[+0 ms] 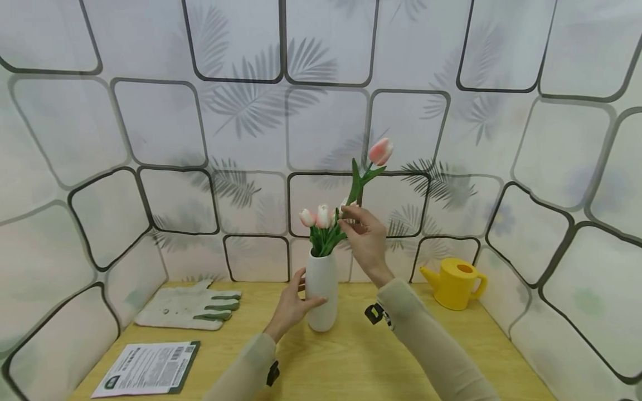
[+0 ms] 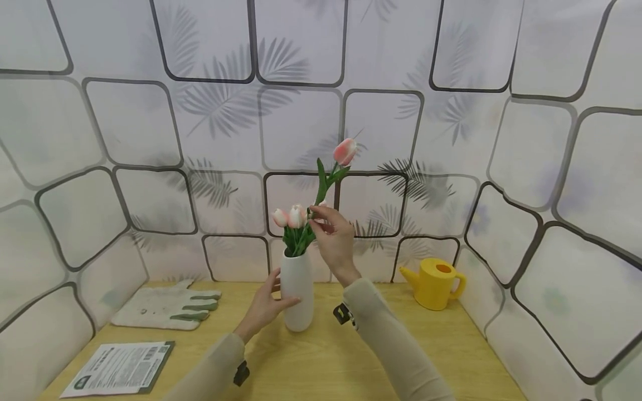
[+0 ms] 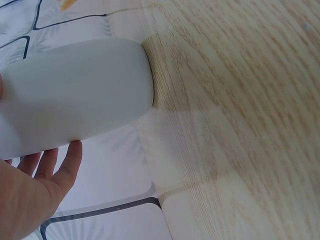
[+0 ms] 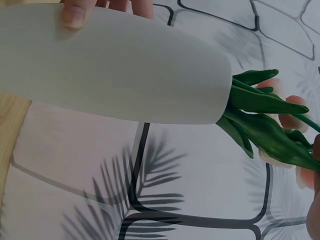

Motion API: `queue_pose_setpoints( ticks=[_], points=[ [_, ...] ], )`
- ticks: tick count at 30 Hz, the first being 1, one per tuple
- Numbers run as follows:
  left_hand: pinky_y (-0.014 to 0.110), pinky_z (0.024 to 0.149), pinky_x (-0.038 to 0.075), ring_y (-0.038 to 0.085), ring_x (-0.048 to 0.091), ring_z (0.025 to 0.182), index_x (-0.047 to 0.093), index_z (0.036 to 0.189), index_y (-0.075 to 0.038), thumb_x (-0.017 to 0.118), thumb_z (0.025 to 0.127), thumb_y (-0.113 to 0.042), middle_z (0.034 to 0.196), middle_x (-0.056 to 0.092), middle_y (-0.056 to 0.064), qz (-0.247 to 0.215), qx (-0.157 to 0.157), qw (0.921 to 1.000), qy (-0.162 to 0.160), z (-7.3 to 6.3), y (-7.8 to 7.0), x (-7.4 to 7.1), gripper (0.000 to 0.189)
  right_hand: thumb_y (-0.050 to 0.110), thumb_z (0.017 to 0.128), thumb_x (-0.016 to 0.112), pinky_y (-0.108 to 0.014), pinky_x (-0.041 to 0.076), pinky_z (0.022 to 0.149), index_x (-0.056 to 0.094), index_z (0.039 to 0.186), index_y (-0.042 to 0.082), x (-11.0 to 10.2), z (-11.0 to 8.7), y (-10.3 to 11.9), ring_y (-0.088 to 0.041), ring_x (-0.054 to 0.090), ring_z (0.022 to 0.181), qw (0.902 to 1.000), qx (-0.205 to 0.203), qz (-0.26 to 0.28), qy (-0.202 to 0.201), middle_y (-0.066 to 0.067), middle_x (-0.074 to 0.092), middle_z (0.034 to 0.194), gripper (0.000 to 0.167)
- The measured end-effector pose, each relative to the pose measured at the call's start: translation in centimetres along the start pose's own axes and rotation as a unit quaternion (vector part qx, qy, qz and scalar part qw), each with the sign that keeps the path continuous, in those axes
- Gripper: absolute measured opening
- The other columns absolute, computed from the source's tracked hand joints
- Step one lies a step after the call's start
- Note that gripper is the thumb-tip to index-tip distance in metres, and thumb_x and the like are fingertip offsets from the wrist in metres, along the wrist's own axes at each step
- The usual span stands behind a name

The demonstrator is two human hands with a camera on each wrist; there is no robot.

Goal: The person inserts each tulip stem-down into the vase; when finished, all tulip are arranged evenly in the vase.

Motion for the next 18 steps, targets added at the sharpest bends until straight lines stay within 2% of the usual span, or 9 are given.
queue_pose_setpoints(
  ticks=[2, 4, 10, 16, 18],
  points=[
    [0.053, 0.092, 0.053, 0.036, 0.055, 0.123, 0.035, 0.15, -0.02, 0.084, 0.077, -0.04, 0.139, 0.053, 0.017, 0.0, -0.001, 1.0, 0.0, 0.0, 0.1, 0.0, 0.09, -0.013, 0.079, 0.073, -0.031, 0.06, 0.075, 0.07, 0.108, -0.009, 0.5, -0.3, -0.7, -0.037, 0.069, 0.09, 0.9995, -0.022, -0.015, 0.017, -0.026, 0.069, 0.103, 0.029],
    [0.053, 0.092, 0.053, 0.037, 0.055, 0.123, 0.034, 0.15, -0.019, 0.083, 0.077, -0.04, 0.14, 0.052, 0.018, 0.0, 0.001, 1.0, 0.002, 0.0, 0.0, 0.1, 0.091, -0.009, 0.08, 0.074, -0.032, 0.061, 0.074, 0.072, 0.107, -0.004, 0.9, -0.6, -1.6, -0.036, 0.07, 0.087, 0.9984, -0.034, -0.031, 0.033, -0.022, 0.071, 0.103, 0.028],
    [0.053, 0.092, 0.053, 0.037, 0.055, 0.124, 0.034, 0.151, -0.018, 0.083, 0.077, -0.041, 0.14, 0.051, 0.018, -0.003, 0.0, 1.0, 0.004, 0.0, 0.1, 0.1, 0.091, 0.002, 0.084, 0.075, -0.022, 0.057, 0.067, 0.076, 0.103, 0.005, 1.5, -1.3, -2.7, -0.023, 0.071, 0.078, 0.9936, -0.036, -0.08, 0.072, -0.011, 0.075, 0.097, 0.019],
    [0.054, 0.093, 0.053, 0.037, 0.055, 0.124, 0.034, 0.15, -0.019, 0.083, 0.077, -0.04, 0.141, 0.051, 0.018, -0.007, 0.001, 1.0, 0.004, -0.1, 0.1, 0.1, 0.091, 0.002, 0.086, 0.074, -0.03, 0.059, 0.073, 0.077, 0.103, 0.007, 2.2, -2.0, -2.7, -0.023, 0.071, 0.088, 0.9819, -0.072, -0.13, 0.117, -0.01, 0.075, 0.098, 0.018],
    [0.054, 0.093, 0.053, 0.037, 0.054, 0.124, 0.034, 0.15, -0.019, 0.083, 0.077, -0.041, 0.141, 0.051, 0.017, -0.007, 0.0, 1.0, 0.004, 0.0, 0.1, 0.1, 0.091, 0.003, 0.086, 0.074, -0.031, 0.06, 0.071, 0.078, 0.104, 0.008, 2.3, -2.1, -2.7, -0.025, 0.071, 0.091, 0.979, -0.078, -0.141, 0.125, -0.01, 0.074, 0.1, 0.019]
  ],
)
Point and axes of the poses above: each hand's wrist, its own z-axis towards the middle knuckle, its own x-axis out of the palm, y = z × x, the point moved 7 cm from there along z, towards the middle knuckle
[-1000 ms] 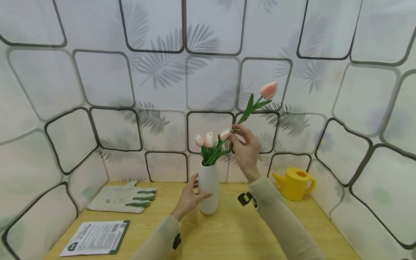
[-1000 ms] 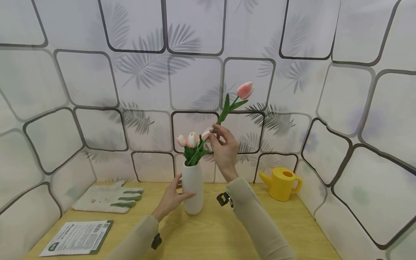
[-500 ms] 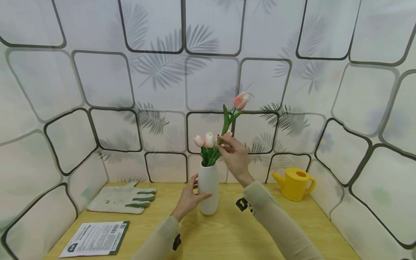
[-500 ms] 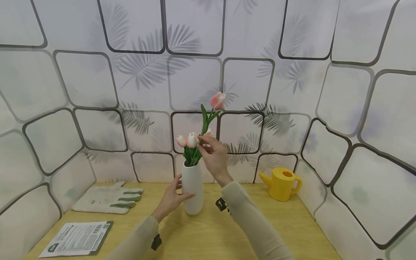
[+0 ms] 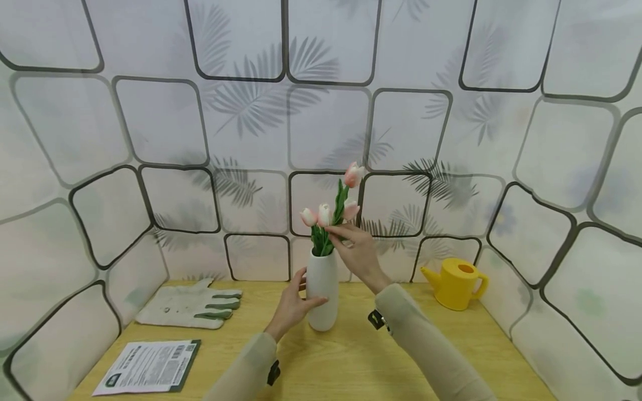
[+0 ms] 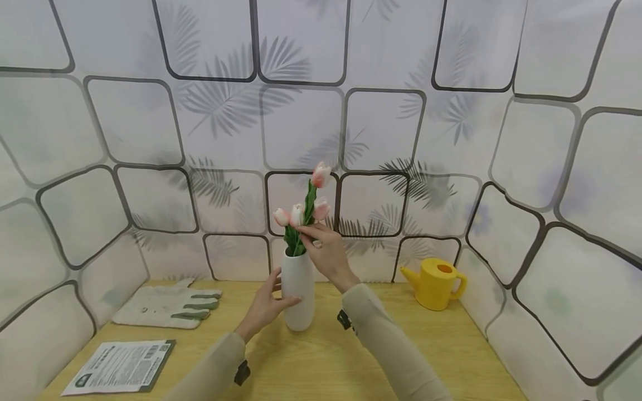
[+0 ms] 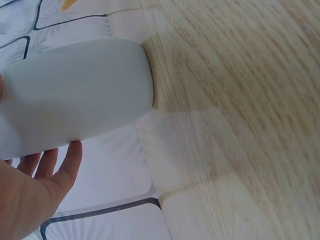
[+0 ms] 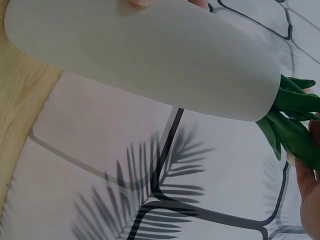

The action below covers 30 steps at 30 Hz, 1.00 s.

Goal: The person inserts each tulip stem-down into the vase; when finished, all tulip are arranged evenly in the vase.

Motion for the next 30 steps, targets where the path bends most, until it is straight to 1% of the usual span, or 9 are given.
queue_pose_setpoints(
  ticks=[3, 6, 10, 12, 15, 17, 21, 26, 30],
  points=[
    [0.054, 0.093, 0.053, 0.037, 0.054, 0.124, 0.033, 0.151, -0.019, 0.083, 0.077, -0.041, 0.14, 0.051, 0.017, -0.001, 0.0, 1.0, 0.001, 0.0, 0.0, 0.0, 0.091, 0.003, 0.086, 0.074, -0.032, 0.059, 0.068, 0.078, 0.104, 0.008, 0.0, -0.1, -0.1, -0.026, 0.069, 0.091, 1.0, 0.006, -0.005, 0.0, -0.012, 0.071, 0.101, 0.02],
    [0.053, 0.092, 0.053, 0.037, 0.055, 0.123, 0.034, 0.15, -0.019, 0.083, 0.077, -0.042, 0.14, 0.052, 0.017, 0.0, -0.001, 1.0, -0.002, 0.0, 0.0, -0.1, 0.092, 0.003, 0.086, 0.074, -0.034, 0.059, 0.072, 0.077, 0.104, 0.007, 0.0, -0.2, -0.2, -0.027, 0.067, 0.093, 0.9999, 0.012, -0.001, 0.001, -0.012, 0.069, 0.103, 0.019],
    [0.053, 0.091, 0.053, 0.037, 0.055, 0.123, 0.034, 0.15, -0.019, 0.083, 0.076, -0.043, 0.139, 0.052, 0.018, 0.002, 0.0, 1.0, -0.002, 0.0, 0.0, -0.1, 0.092, 0.001, 0.087, 0.072, -0.036, 0.059, 0.077, 0.078, 0.103, 0.005, 0.2, -0.3, -0.1, -0.026, 0.066, 0.096, 0.9997, 0.014, 0.009, 0.017, -0.011, 0.068, 0.103, 0.017],
    [0.053, 0.091, 0.054, 0.037, 0.055, 0.122, 0.034, 0.15, -0.019, 0.083, 0.076, -0.042, 0.139, 0.052, 0.018, 0.001, 0.001, 1.0, -0.001, -0.1, 0.0, -0.1, 0.092, 0.001, 0.088, 0.072, -0.035, 0.058, 0.074, 0.078, 0.101, 0.005, 0.3, -0.4, -0.2, -0.024, 0.066, 0.092, 0.9993, 0.021, 0.013, 0.029, -0.011, 0.067, 0.101, 0.016],
    [0.053, 0.091, 0.054, 0.038, 0.055, 0.122, 0.034, 0.15, -0.018, 0.083, 0.077, -0.042, 0.139, 0.052, 0.019, 0.002, 0.005, 1.0, -0.001, -0.1, 0.0, -0.1, 0.091, 0.003, 0.089, 0.07, -0.037, 0.057, 0.071, 0.078, 0.103, 0.005, 0.3, -0.7, -0.4, -0.023, 0.064, 0.089, 0.997, 0.054, 0.024, 0.049, -0.011, 0.066, 0.099, 0.015],
    [0.054, 0.091, 0.053, 0.037, 0.055, 0.123, 0.035, 0.15, -0.019, 0.083, 0.077, -0.041, 0.139, 0.052, 0.018, 0.002, 0.004, 1.0, -0.001, 0.0, 0.0, -0.1, 0.09, 0.007, 0.091, 0.069, -0.038, 0.055, 0.069, 0.077, 0.106, 0.007, 0.2, -1.0, -0.8, -0.022, 0.063, 0.089, 0.9928, 0.095, 0.037, 0.062, -0.01, 0.067, 0.102, 0.016],
    [0.054, 0.092, 0.053, 0.037, 0.055, 0.124, 0.035, 0.15, -0.02, 0.083, 0.077, -0.041, 0.14, 0.052, 0.017, 0.004, 0.0, 1.0, 0.001, 0.0, 0.1, 0.0, 0.09, 0.015, 0.095, 0.066, -0.039, 0.056, 0.078, 0.075, 0.111, 0.011, -0.1, -1.9, -1.3, -0.021, 0.064, 0.099, 0.9846, 0.145, 0.06, 0.077, -0.007, 0.069, 0.111, 0.019],
    [0.054, 0.092, 0.053, 0.037, 0.054, 0.124, 0.034, 0.15, -0.02, 0.083, 0.077, -0.041, 0.14, 0.051, 0.017, 0.002, -0.002, 1.0, 0.0, -0.1, 0.0, 0.0, 0.09, 0.015, 0.095, 0.066, -0.038, 0.055, 0.086, 0.075, 0.111, 0.011, -0.4, -2.6, -1.5, -0.022, 0.064, 0.107, 0.9834, 0.146, 0.086, 0.065, -0.006, 0.07, 0.113, 0.019],
    [0.054, 0.092, 0.053, 0.037, 0.055, 0.123, 0.034, 0.151, -0.018, 0.083, 0.078, -0.041, 0.14, 0.052, 0.017, -0.001, 0.002, 1.0, -0.002, 0.0, -0.1, -0.1, 0.091, 0.008, 0.094, 0.066, -0.031, 0.055, 0.087, 0.074, 0.109, 0.005, -0.8, -2.7, -1.5, -0.026, 0.065, 0.105, 0.9839, 0.143, 0.099, 0.042, -0.011, 0.071, 0.111, 0.018]
  ],
)
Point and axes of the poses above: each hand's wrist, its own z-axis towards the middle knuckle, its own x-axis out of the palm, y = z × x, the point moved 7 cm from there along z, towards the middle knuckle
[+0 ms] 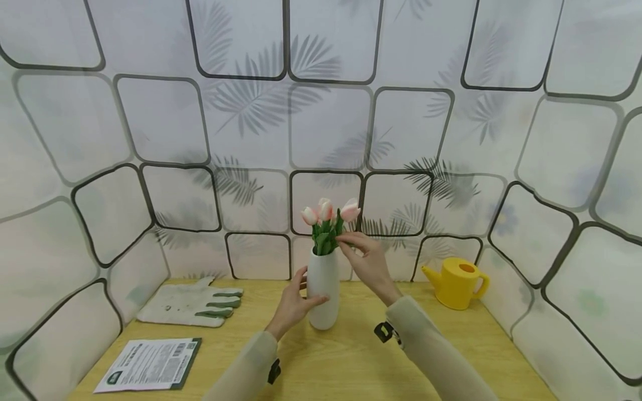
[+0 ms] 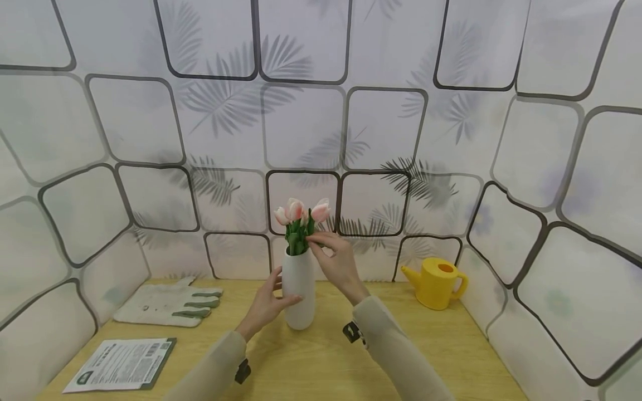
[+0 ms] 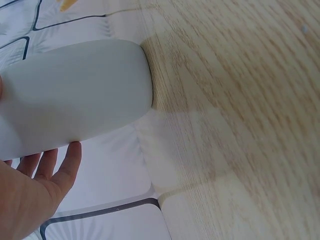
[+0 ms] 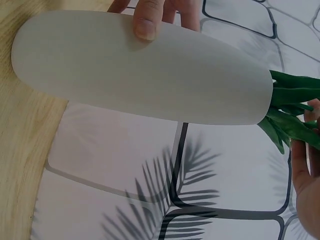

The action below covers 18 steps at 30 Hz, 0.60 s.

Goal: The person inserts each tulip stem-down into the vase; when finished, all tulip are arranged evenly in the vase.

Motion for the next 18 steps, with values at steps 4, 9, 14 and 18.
queue_pose_setpoints(
  ticks=[4, 9, 14, 18],
  points=[
    [0.055, 0.092, 0.053, 0.037, 0.055, 0.123, 0.034, 0.15, -0.017, 0.083, 0.078, -0.04, 0.14, 0.052, 0.018, -0.001, 0.001, 1.0, -0.002, 0.0, 0.1, 0.0, 0.091, -0.002, 0.092, 0.064, -0.023, 0.055, 0.086, 0.072, 0.106, -0.005, -0.7, -0.2, 1.5, -0.034, 0.067, 0.099, 0.9995, -0.005, 0.029, -0.015, -0.02, 0.07, 0.107, 0.017],
    [0.055, 0.091, 0.053, 0.038, 0.055, 0.123, 0.034, 0.15, -0.017, 0.084, 0.077, -0.039, 0.14, 0.052, 0.018, -0.001, -0.001, 1.0, -0.004, -0.2, 0.1, -0.2, 0.091, -0.007, 0.091, 0.063, -0.019, 0.056, 0.083, 0.07, 0.106, -0.011, -1.6, -0.5, 2.9, -0.04, 0.066, 0.098, 0.997, 0.011, 0.071, -0.028, -0.026, 0.069, 0.108, 0.017],
    [0.052, 0.092, 0.054, 0.037, 0.054, 0.125, 0.034, 0.15, -0.017, 0.084, 0.077, -0.038, 0.14, 0.051, 0.018, -0.01, -0.003, 0.9999, -0.003, -0.2, 0.2, 0.0, 0.091, -0.003, 0.093, 0.062, -0.019, 0.055, 0.086, 0.069, 0.11, -0.009, -2.5, -1.1, 1.5, -0.032, 0.068, 0.099, 0.9942, 0.044, 0.087, -0.046, -0.026, 0.068, 0.112, 0.019],
    [0.05, 0.093, 0.054, 0.036, 0.051, 0.127, 0.032, 0.151, -0.016, 0.082, 0.079, -0.038, 0.143, 0.049, 0.017, -0.015, 0.0, 0.9999, 0.006, -0.3, 0.3, 0.3, 0.091, -0.002, 0.095, 0.06, -0.024, 0.057, 0.086, 0.068, 0.112, -0.01, -3.1, -1.7, -1.0, -0.015, 0.07, 0.094, 0.9884, 0.063, 0.12, -0.068, -0.028, 0.067, 0.114, 0.02]
  ],
)
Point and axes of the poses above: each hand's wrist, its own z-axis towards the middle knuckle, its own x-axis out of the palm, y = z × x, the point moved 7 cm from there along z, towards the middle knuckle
